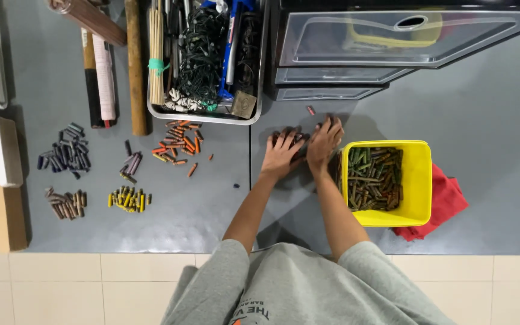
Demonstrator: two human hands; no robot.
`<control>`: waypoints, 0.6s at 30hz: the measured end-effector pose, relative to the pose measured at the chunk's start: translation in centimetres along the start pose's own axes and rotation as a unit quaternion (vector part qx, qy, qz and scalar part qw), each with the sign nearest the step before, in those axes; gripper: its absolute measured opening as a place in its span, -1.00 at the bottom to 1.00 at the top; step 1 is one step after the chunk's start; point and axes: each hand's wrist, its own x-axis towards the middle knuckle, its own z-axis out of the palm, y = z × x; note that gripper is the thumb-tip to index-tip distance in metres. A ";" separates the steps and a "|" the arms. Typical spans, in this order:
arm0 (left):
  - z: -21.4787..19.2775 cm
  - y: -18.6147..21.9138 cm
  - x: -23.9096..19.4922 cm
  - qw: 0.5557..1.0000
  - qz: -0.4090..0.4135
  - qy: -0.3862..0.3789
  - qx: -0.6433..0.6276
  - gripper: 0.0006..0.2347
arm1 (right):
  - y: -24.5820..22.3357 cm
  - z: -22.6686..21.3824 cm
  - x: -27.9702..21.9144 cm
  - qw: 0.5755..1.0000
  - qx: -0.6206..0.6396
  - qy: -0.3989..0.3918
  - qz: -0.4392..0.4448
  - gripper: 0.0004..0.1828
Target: The person sorts a collection of crayons on a gray table by color, picking them up and placing them into a yellow container. They organize the crayons into distinct piles before transferring them into the bin.
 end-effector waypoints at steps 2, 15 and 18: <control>0.5 -0.8 0.2 0.999 0.027 0.045 -0.008 -0.41 | 0.8 1.1 0.4 1.000 -0.013 0.002 -0.004 -0.59; -1.4 -1.4 0.8 0.989 0.092 0.119 -0.006 -0.75 | 2.5 4.4 3.5 0.994 -0.019 0.018 -0.105 -0.69; -0.7 -1.4 0.8 0.991 0.099 0.095 0.012 -0.72 | 1.0 3.5 4.1 0.980 -0.129 -0.039 -0.144 -0.67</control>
